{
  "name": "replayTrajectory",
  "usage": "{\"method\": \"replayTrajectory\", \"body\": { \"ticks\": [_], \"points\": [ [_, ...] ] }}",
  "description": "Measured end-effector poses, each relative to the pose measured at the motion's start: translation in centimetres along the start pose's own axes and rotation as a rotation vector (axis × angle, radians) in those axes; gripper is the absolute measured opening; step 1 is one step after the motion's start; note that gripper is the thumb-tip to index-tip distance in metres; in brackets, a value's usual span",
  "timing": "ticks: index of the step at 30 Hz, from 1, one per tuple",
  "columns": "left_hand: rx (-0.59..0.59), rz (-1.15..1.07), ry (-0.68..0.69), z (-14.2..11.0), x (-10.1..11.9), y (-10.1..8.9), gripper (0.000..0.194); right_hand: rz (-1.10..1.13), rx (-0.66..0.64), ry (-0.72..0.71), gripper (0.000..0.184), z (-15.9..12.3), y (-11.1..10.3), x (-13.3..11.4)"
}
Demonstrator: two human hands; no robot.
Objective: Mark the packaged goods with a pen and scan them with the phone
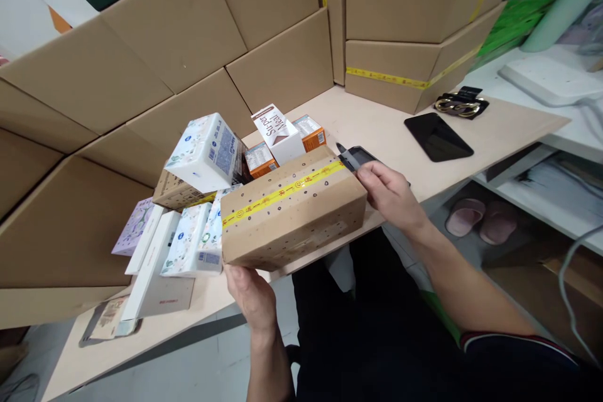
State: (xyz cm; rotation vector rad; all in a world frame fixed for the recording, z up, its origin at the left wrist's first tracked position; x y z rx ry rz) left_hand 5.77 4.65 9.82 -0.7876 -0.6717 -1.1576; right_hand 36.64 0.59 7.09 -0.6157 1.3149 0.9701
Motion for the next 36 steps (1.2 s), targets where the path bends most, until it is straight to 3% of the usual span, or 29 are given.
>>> {"method": "replayTrajectory", "body": {
  "ticks": [4,7,14,17,19,21,25,26,29,30,31,34,36],
  "points": [
    [0.138,-0.069,0.103,-0.6,0.3,-0.7,0.042,0.120,0.043,-0.092,0.034,-0.9,0.3,-1.7],
    [0.254,-0.012,0.242,-1.5,0.4,-1.5,0.035,0.180,0.088,-0.136,0.033,-1.1,-0.5,-1.5],
    [0.237,0.061,0.362,-1.8,0.0,-1.9,0.033,0.273,0.114,0.083,0.040,-3.1,-1.8,3.8],
    [0.268,0.063,0.408,-1.7,1.7,-2.9,0.031,0.270,0.146,0.066,0.033,-3.7,-2.4,3.9],
    [0.255,0.159,0.472,-1.9,3.6,-3.1,0.031,0.263,0.166,0.007,0.038,-3.7,-2.7,2.9],
    [0.173,0.285,0.566,-2.2,5.7,-2.5,0.032,0.267,0.152,-0.067,0.048,-3.6,-2.7,1.3],
    [-0.002,0.405,0.665,-3.0,9.3,-0.6,0.038,0.359,0.099,-0.171,0.025,-3.0,-2.5,-2.2],
    [-0.063,0.439,0.650,-2.9,9.8,0.2,0.040,0.394,0.058,-0.175,0.032,-2.7,-2.2,-3.0],
    [-0.236,0.517,0.643,-3.0,11.3,2.7,0.042,0.440,-0.127,-0.183,0.081,-1.8,-0.4,-5.2],
    [-0.281,0.539,0.662,-3.1,11.7,3.5,0.043,0.438,-0.165,-0.191,0.086,-1.5,0.3,-5.8],
    [-0.317,0.562,0.683,-3.2,11.9,4.3,0.044,0.434,-0.175,-0.202,0.079,-1.2,0.9,-6.3],
    [-0.368,0.647,0.733,-3.0,11.8,6.7,0.046,0.408,-0.133,-0.243,0.031,0.2,2.6,-7.4],
    [-0.357,0.752,0.739,-2.7,11.1,8.1,0.047,0.356,-0.161,-0.239,0.025,1.4,4.3,-7.6]
  ]
}}
Point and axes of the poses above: each hand's wrist, its own z-axis towards the middle knuckle, its own y-axis out of the palm, x = y × z, the point moved 9 cm from there along z, towards the middle knuckle, and after that the axes turned 9 degrees about z, right-handed, at the moved point
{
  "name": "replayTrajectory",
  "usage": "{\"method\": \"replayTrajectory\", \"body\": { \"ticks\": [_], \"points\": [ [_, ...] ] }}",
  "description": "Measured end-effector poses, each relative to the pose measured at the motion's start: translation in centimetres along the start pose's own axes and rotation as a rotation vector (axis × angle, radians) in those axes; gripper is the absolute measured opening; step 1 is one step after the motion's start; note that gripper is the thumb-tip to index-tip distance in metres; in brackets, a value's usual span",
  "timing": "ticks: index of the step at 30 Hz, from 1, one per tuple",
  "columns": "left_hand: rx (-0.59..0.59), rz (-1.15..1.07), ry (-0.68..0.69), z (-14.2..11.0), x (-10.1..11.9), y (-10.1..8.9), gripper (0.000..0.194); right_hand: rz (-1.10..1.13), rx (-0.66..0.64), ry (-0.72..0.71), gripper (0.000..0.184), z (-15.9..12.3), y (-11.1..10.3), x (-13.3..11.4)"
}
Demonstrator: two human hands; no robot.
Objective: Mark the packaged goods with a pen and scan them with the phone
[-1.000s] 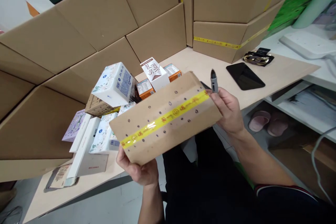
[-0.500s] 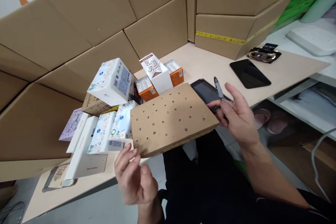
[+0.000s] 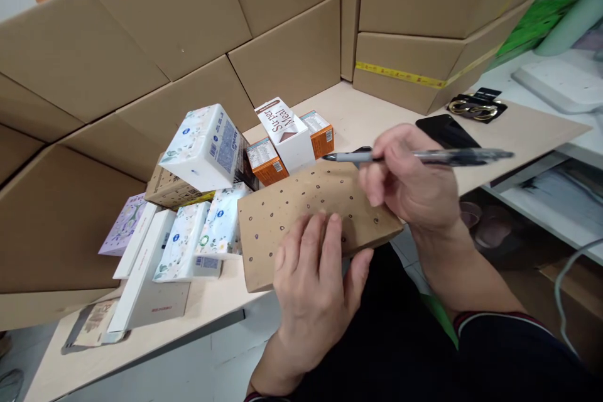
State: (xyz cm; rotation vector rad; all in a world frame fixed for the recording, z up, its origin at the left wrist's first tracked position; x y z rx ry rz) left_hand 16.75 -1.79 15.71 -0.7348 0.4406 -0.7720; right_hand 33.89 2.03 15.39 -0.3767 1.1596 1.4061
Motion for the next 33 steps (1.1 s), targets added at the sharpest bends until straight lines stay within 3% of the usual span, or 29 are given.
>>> {"method": "replayTrajectory", "body": {
  "ticks": [4,7,14,21,33],
  "points": [
    [-0.010,0.183,-0.032,0.7,-0.1,1.8,0.053,-0.120,-0.153,0.173,0.048,2.1,2.2,2.5],
    [-0.013,0.196,-0.018,0.8,0.0,2.0,0.054,-0.253,-0.255,0.278,0.053,2.4,2.8,3.7],
    [-0.023,0.210,-0.008,0.4,0.0,2.3,0.064,-0.538,-0.358,0.211,0.009,2.3,3.6,3.2],
    [-0.034,0.171,-0.011,0.2,-0.1,2.6,0.066,-0.618,-0.260,0.107,0.018,2.5,2.9,2.3],
    [-0.035,0.157,-0.019,0.1,-0.1,2.6,0.067,-0.749,-0.368,0.083,0.014,2.7,4.1,2.5]
  ]
}}
Point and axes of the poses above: each hand's wrist, its own z-axis towards the middle knuckle, its own y-axis out of the palm, x = y × z, the point moved 9 cm from there along z, towards the middle knuckle, and after that the axes turned 9 degrees about z, right-handed, at the moved point
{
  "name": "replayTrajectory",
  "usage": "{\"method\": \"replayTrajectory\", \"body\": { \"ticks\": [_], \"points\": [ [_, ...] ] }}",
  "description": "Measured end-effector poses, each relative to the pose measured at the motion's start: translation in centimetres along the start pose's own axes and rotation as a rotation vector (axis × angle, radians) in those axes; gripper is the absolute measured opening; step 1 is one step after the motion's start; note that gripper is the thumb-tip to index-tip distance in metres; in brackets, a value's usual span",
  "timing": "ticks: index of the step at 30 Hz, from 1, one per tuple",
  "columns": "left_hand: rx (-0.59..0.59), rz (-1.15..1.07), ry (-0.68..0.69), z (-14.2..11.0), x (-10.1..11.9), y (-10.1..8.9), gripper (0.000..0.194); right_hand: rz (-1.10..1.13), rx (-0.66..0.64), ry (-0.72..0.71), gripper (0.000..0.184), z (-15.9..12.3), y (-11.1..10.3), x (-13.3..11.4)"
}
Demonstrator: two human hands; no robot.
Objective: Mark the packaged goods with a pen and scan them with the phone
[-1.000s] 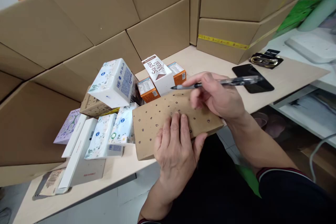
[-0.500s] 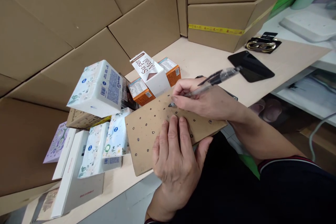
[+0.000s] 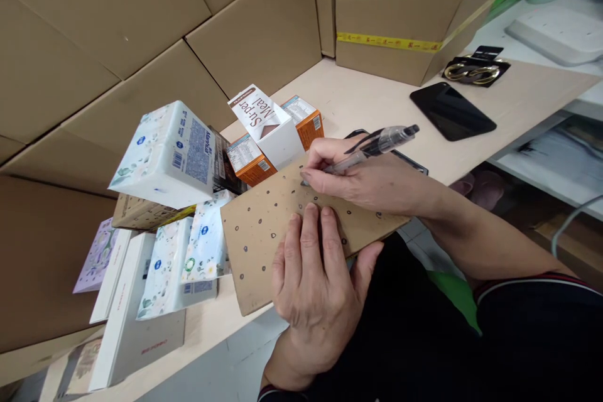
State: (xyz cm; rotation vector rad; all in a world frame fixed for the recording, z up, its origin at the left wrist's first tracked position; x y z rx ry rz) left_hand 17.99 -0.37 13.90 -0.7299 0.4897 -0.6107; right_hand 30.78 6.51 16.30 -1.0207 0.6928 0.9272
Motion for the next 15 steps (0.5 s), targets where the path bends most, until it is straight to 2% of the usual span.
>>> {"method": "replayTrajectory", "body": {
  "ticks": [15],
  "points": [
    [0.009,0.005,0.007,0.09,-0.01,-0.05,0.066,-0.026,-0.016,0.005,0.014,0.03,0.13,0.03]
  ]
}}
Point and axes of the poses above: each hand's wrist, its own z-axis towards the middle knuckle, its own y-axis out of the palm, x = y × z, the point moved 9 cm from there along z, towards the middle knuckle, and after that the axes turned 9 degrees about z, right-handed, at the moved point
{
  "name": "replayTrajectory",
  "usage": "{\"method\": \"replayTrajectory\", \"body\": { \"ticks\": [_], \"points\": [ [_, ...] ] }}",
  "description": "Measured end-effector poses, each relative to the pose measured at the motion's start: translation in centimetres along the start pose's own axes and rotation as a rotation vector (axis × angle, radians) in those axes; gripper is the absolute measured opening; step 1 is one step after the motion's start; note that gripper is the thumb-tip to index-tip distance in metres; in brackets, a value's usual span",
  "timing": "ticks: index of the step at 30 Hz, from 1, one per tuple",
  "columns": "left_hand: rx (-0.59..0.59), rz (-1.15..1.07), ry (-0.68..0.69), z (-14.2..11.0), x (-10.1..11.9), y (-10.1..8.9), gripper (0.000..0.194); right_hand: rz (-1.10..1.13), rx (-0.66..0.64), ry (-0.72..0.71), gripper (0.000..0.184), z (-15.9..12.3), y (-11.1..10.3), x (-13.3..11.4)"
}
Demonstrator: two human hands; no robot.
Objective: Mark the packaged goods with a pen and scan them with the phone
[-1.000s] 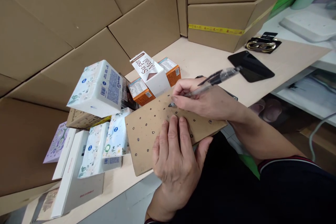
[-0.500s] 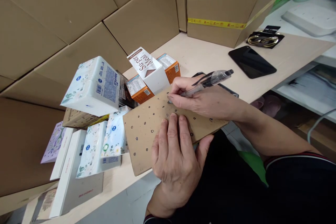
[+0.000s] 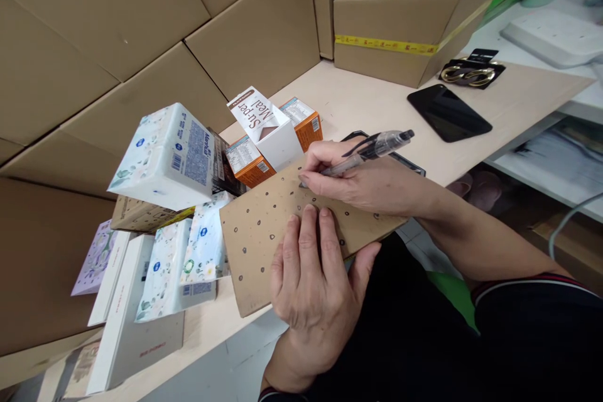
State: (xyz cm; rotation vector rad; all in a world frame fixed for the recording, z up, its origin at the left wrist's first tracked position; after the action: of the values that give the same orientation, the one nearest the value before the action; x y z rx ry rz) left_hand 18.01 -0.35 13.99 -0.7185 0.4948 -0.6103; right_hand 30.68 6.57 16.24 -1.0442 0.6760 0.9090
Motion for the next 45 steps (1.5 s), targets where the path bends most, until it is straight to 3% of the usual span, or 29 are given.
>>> {"method": "replayTrajectory", "body": {
  "ticks": [6,11,14,17,19,22,24,29,32,35,38,41,45],
  "points": [
    [-0.010,0.002,0.011,0.0,0.0,0.0,0.067,0.143,0.078,-0.023,0.019,-0.3,-0.6,0.3],
    [-0.022,0.007,-0.009,0.0,-0.1,-0.1,0.064,0.451,0.425,-0.016,0.021,-2.4,-3.1,2.1],
    [-0.027,0.004,-0.007,0.0,-0.2,0.0,0.063,0.403,0.654,0.000,0.022,-5.2,-4.8,4.0],
    [-0.004,0.000,-0.020,0.1,-0.5,-0.1,0.061,0.134,0.767,-0.008,0.022,-7.9,-6.3,5.6],
    [0.022,0.003,-0.026,0.1,-0.7,-0.2,0.059,-0.158,0.658,-0.055,0.024,-8.6,-6.1,5.9],
    [0.024,0.004,-0.024,0.2,-0.7,-0.2,0.058,-0.587,0.286,-0.101,0.035,-8.3,-3.3,6.8],
    [0.021,0.003,-0.025,0.2,-0.6,-0.2,0.058,-0.793,0.104,-0.129,0.039,-8.1,-1.5,7.6],
    [0.015,0.031,-0.018,0.2,-0.5,-0.2,0.057,-0.972,-0.068,-0.149,0.030,-6.7,0.6,8.5],
    [0.020,0.031,-0.015,0.2,-0.5,-0.3,0.057,-0.957,-0.090,-0.094,0.033,-6.2,0.6,8.8],
    [0.020,0.018,-0.026,0.2,-0.5,-0.3,0.057,-0.963,0.002,-0.010,0.048,-6.8,-0.7,8.7],
    [0.012,0.015,-0.032,0.2,-0.5,-0.3,0.056,-0.960,0.140,0.198,0.064,-8.7,-3.0,9.5],
    [0.015,0.035,-0.028,0.3,-0.4,-0.3,0.055,-0.889,0.190,0.397,0.081,-10.8,-4.2,11.0],
    [-0.002,0.060,-0.034,0.4,-0.3,0.1,0.057,-0.811,0.273,0.442,0.074,-11.8,-4.1,11.9]
  ]
}}
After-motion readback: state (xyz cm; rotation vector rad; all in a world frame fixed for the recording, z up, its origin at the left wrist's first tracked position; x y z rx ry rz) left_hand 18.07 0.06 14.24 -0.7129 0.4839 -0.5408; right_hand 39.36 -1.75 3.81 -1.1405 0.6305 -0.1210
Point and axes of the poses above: each hand's wrist, its own z-axis towards the middle knuckle, its own y-axis out of the palm, x = y × z, the point moved 9 cm from there along z, towards the middle knuckle, and after that the axes turned 9 degrees about z, right-handed, at the moved point
